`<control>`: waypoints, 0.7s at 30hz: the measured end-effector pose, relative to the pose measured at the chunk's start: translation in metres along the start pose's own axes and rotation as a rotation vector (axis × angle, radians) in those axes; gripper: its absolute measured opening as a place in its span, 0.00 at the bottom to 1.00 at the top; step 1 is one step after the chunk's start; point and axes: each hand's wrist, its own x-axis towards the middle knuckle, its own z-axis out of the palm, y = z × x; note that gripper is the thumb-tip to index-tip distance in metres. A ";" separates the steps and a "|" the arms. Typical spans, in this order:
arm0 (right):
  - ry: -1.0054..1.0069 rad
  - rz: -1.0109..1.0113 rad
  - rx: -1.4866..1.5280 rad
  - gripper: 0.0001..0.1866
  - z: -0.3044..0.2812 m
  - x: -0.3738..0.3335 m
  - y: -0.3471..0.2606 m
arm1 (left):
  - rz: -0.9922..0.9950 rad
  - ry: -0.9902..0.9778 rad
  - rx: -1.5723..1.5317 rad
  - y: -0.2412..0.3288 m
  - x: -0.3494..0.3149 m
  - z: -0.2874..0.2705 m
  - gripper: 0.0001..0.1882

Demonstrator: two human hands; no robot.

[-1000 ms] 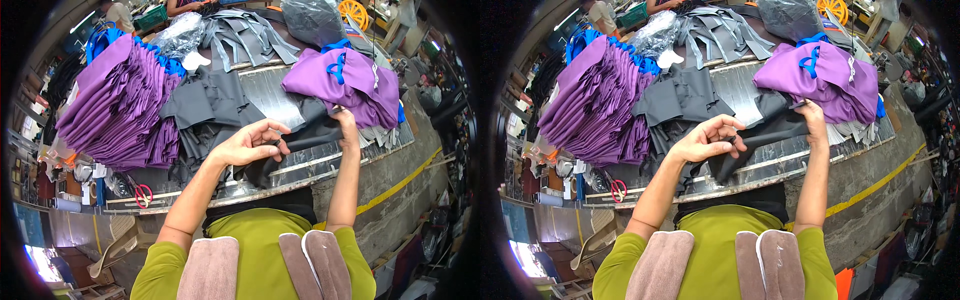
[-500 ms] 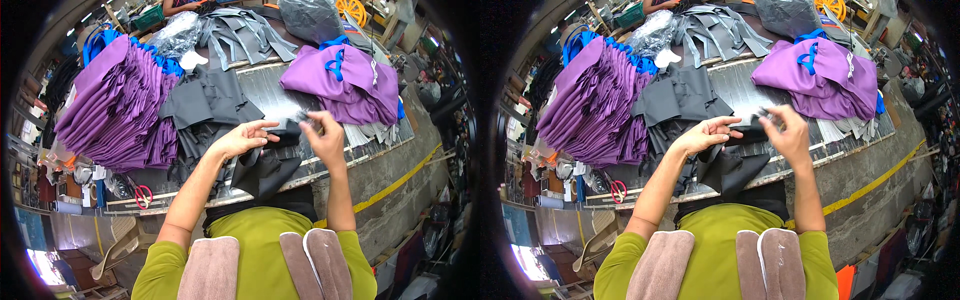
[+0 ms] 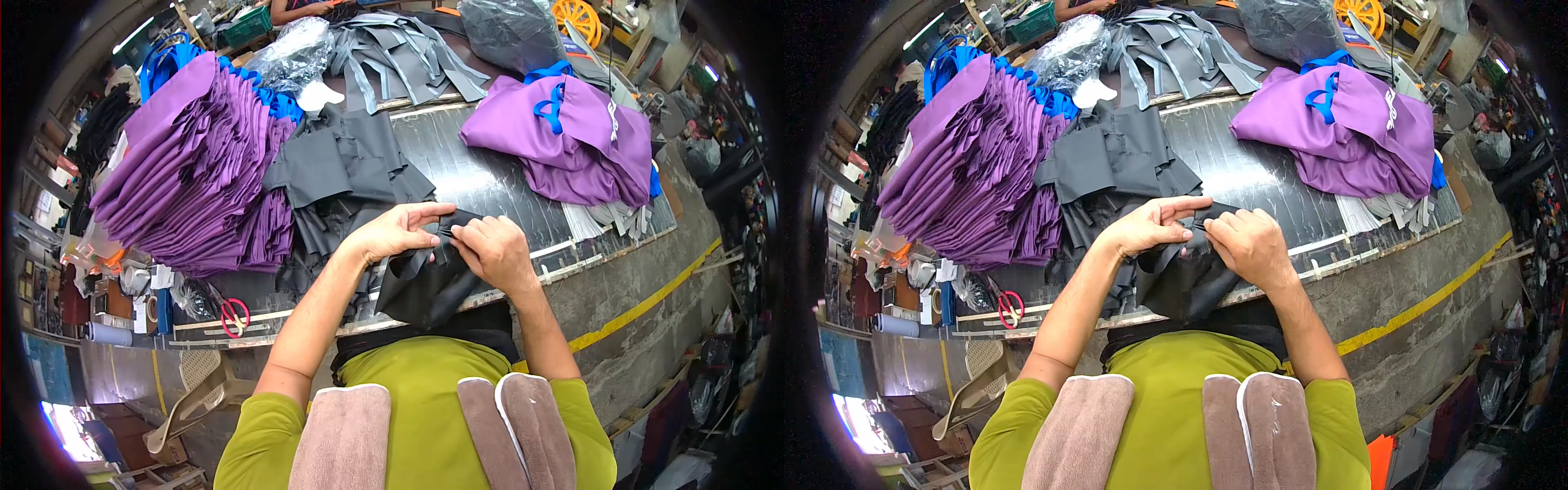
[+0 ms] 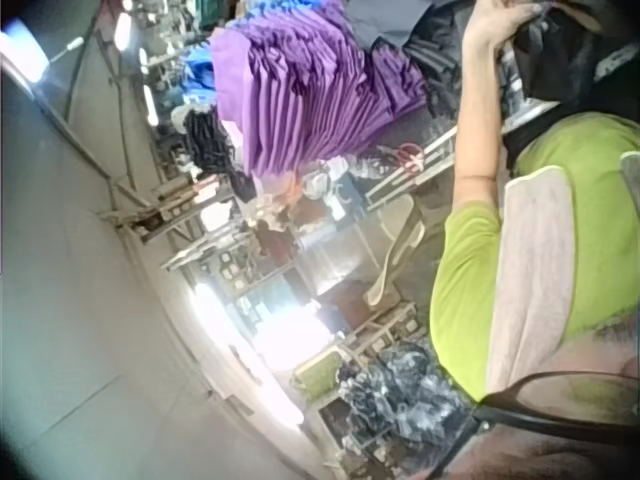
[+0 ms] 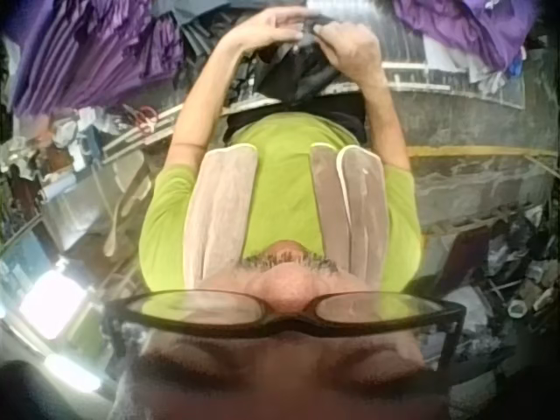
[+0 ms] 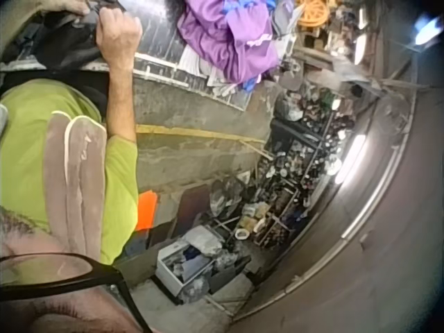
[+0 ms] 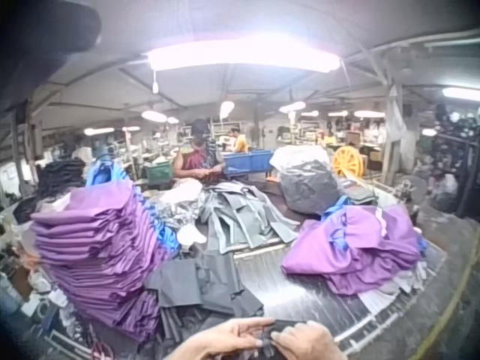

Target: Trimming excess material from black fabric pieces using hand snips.

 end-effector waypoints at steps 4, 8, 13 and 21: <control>-0.020 -0.024 -0.021 0.07 -0.001 0.002 -0.001 | -0.009 -0.019 -0.032 -0.004 0.001 -0.001 0.38; -0.002 -0.047 -0.016 0.06 0.001 0.000 0.002 | -0.021 -0.024 -0.039 -0.004 0.003 0.001 0.38; -0.002 -0.055 -0.031 0.05 0.001 -0.001 0.002 | -0.035 -0.031 -0.040 -0.003 0.003 0.002 0.40; 0.067 0.403 0.553 0.20 0.009 -0.011 -0.006 | 0.138 0.125 0.013 0.012 0.000 -0.003 0.40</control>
